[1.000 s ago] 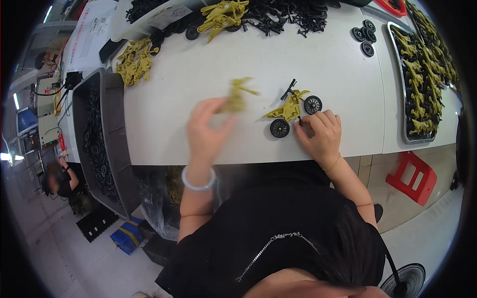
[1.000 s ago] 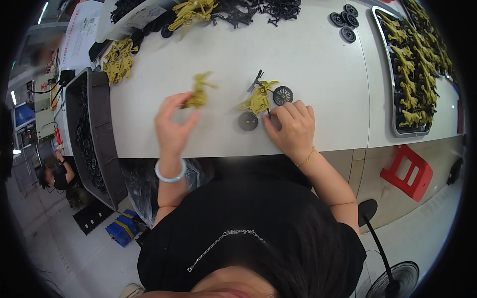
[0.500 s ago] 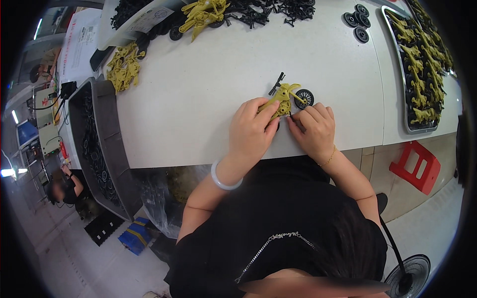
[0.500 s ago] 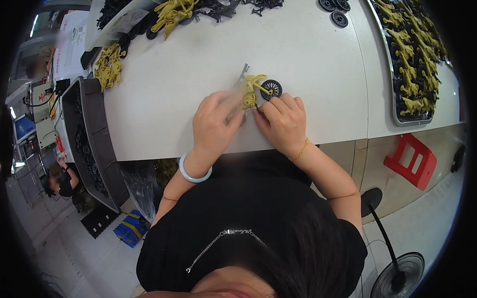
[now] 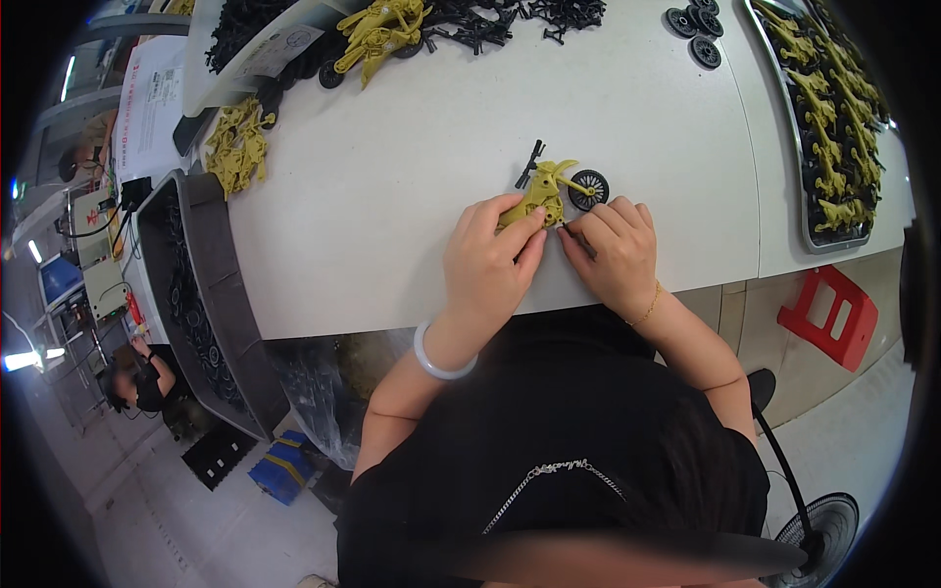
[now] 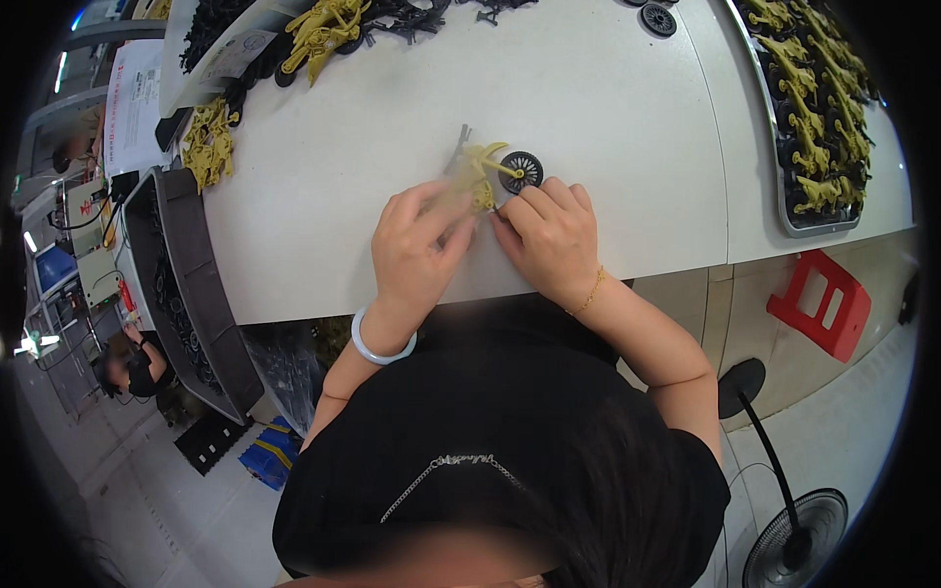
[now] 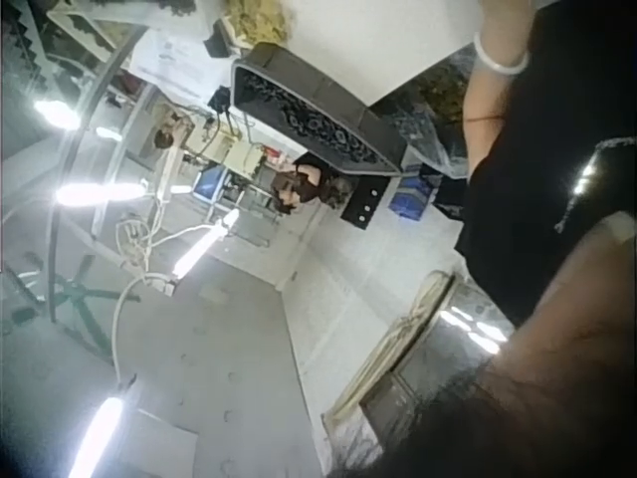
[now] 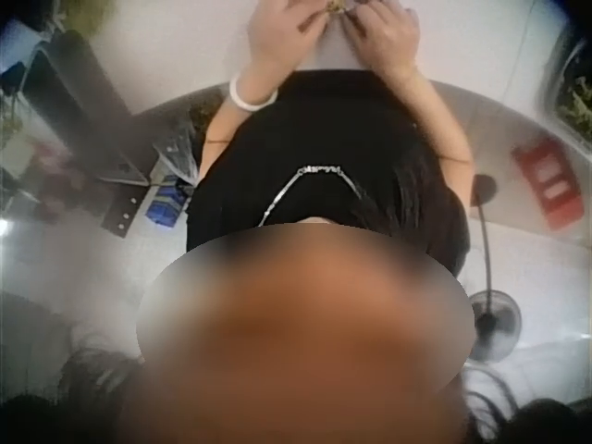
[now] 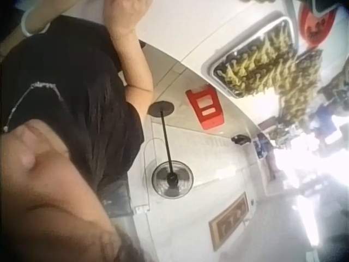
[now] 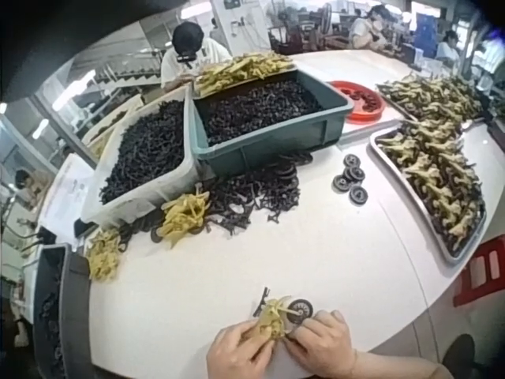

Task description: The person assembles toy motorcycles by attaching wheels and handlebars to plastic frame parts and pressing the halves together, then places the assembled toys onto a tray. Afterward, the person retrieves more plastic motorcycle frame parts from a bag below and sets them on the table.

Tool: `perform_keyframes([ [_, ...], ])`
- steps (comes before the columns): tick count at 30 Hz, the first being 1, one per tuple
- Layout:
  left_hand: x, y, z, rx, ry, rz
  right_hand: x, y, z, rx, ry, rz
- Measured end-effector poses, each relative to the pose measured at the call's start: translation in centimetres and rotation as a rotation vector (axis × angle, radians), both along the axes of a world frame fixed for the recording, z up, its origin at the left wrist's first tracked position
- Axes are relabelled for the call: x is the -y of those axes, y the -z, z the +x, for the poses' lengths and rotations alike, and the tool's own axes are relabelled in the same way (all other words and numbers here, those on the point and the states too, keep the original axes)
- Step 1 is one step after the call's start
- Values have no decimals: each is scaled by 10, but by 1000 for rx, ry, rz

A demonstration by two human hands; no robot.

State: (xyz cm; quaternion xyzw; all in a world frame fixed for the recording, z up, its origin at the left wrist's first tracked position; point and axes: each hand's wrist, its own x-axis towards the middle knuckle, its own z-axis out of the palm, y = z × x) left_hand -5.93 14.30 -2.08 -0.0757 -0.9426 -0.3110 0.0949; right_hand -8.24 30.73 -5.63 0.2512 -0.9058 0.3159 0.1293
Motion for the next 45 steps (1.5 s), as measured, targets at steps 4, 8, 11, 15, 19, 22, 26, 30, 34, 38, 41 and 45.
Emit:
perform_keyframes([
  [4, 4, 0, -2, 38, 47, -1, 0, -1, -1, 12, 5, -12],
  [8, 5, 1, -4, 52, 71, -12, 0, -1, 0, -5, 20, -12],
  [11, 11, 10, -5, 74, 94, 110, -1, -3, 0, -23, 9, -9],
  [15, 15, 17, 0, 329, -22, 562, -4, -7, 1, -71, -3, -46],
  [19, 17, -6, 0, 782, -85, 1266, -11, -22, 3, -221, -44, -153],
  [22, 20, -9, 1, 843, 11, 1396, -12, -31, 4, -278, -133, -144],
  [26, 25, -13, 5, 966, 17, 1430, -12, -35, 2, -271, -151, -122],
  [30, 20, -23, 4, 966, -34, 1508, -10, -34, 1, -287, -154, -82],
  [34, 16, -7, 11, 818, -23, 1454, -7, -36, 2, -308, -196, -85],
  [38, 19, -7, 13, 775, 9, 1511, -9, -40, 5, -289, -266, -108],
  [41, 23, -7, 12, 795, 35, 1509, -11, -42, 5, -296, -319, -75],
  [45, 21, -18, 7, 753, 14, 998, -10, -58, -3, -167, -142, -311],
])
